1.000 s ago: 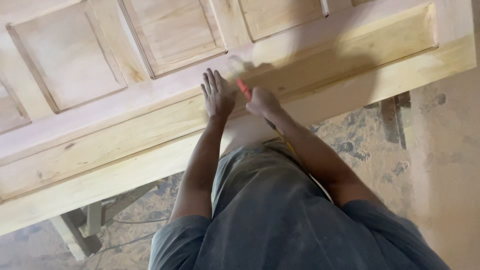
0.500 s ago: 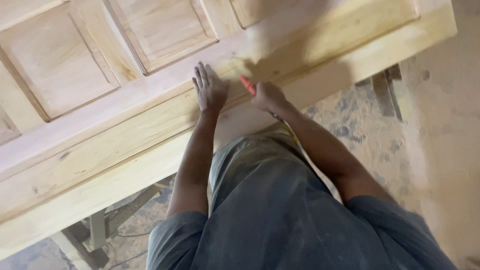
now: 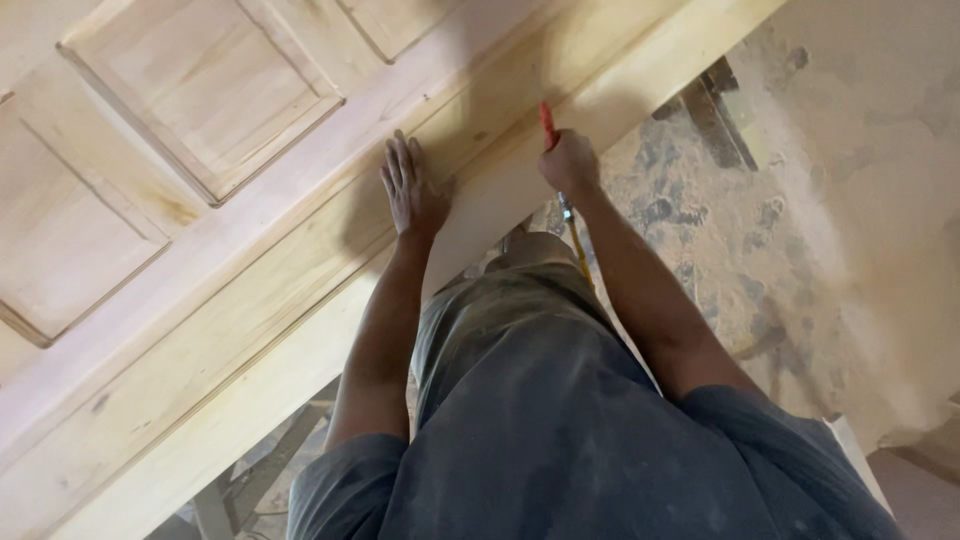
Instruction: The person sands a wooden paneled door using a handheld electric orbital sander, working along the door's edges and rails while it rests on supports. They then set the sander down, unplug its cord, and use a smaller red-handled power sanding tool to sand the recessed door panels and rails.
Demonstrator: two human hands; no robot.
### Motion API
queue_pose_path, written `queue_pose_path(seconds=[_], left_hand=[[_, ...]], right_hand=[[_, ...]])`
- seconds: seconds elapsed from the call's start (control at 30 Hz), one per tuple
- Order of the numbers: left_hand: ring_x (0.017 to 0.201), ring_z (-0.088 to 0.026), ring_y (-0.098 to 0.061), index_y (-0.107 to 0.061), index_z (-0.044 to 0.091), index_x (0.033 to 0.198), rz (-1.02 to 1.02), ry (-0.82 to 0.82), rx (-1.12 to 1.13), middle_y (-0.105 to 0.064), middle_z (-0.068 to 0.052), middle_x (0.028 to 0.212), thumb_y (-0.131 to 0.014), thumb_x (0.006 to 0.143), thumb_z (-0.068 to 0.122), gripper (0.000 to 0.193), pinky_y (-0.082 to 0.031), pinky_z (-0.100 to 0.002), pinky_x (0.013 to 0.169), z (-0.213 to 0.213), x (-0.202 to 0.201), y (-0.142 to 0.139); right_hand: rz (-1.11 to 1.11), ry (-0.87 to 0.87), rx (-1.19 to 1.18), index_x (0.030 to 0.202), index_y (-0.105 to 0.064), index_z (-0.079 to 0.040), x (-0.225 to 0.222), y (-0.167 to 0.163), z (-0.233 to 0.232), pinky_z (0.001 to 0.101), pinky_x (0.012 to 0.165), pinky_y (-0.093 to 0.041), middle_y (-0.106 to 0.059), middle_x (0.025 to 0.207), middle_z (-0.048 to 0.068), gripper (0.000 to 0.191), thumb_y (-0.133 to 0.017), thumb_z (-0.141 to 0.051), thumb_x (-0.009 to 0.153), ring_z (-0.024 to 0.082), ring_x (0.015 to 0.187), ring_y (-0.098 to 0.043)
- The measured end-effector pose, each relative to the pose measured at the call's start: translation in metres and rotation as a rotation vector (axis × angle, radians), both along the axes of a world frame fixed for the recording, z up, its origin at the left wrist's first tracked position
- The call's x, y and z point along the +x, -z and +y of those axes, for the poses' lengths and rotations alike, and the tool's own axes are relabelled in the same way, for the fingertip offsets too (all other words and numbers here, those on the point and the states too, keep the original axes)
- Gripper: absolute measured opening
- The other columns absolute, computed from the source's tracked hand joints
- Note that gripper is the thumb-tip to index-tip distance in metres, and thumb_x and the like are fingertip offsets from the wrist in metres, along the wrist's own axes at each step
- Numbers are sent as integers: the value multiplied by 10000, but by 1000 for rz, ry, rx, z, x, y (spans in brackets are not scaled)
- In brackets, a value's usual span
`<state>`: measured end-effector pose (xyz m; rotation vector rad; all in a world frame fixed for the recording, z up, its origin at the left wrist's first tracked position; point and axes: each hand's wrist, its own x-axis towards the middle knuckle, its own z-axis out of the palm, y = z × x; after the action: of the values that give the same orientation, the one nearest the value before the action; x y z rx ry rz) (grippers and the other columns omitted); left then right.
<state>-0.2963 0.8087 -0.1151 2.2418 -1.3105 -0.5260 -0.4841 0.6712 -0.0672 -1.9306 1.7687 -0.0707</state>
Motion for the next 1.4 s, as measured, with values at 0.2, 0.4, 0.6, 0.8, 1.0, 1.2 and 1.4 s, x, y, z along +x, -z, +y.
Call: queue_pose_path(seconds=[0.2,0.4,0.6,0.8,1.0,1.2,1.4], left_hand=[[1586,-411,-59,-196,-11,1618,-43,69,74,-62,-217,1714,-709,929,507,1003,-92,-586,1272,-41,-35,15],[1591,-396,-49,-175,31,1635,-100,72,86,-47,-193,1716,-695,935,496,988,-83,-579,1276,-101,-90,16],[1583,-406,-42,-175,45,1642,-78,31,87,-54,-200,1713,-709,935,474,985,-84,-587,1267,-153,-146,22],[1595,-390,-50,-171,42,1625,-63,-21,154,-72,-208,1712,-707,928,494,989,-79,-570,1289,-169,-169,36],[1595,-370,-10,-106,32,1633,-45,-63,279,-32,-208,1715,-613,978,562,983,-39,-539,1287,-184,-169,34],[1595,-366,15,-55,50,1640,-81,-88,381,5,-210,1714,-522,1005,596,959,-21,-530,1290,-193,-166,30],[1584,-393,-4,-75,57,1640,-86,-81,306,-27,-222,1712,-576,988,561,964,-53,-571,1273,-201,-166,37]], right_hand=[[-60,72,-52,976,-732,-44,-75,-2,-71,532,845,-542,-721,923,256,249,-660,-197,794,467,938,-687],[-47,151,34,928,-730,-45,-146,-5,-165,523,821,-561,-735,918,233,216,-649,-165,768,429,921,-714],[-97,200,-72,867,-715,-4,-219,10,-266,518,742,-562,-716,857,254,173,-650,-146,792,427,862,-723],[-391,248,99,814,-675,-11,-240,28,-317,392,558,-544,-696,755,136,70,-697,-59,767,264,654,-711],[-861,281,288,735,-615,24,-222,54,-329,355,503,-538,-623,668,92,27,-620,32,761,207,530,-638],[-804,132,353,752,-623,41,-203,48,-338,357,501,-530,-633,687,119,40,-654,20,765,209,546,-647],[-561,-165,511,762,-653,9,-179,46,-324,364,522,-566,-679,663,120,69,-683,-27,712,214,564,-705]])
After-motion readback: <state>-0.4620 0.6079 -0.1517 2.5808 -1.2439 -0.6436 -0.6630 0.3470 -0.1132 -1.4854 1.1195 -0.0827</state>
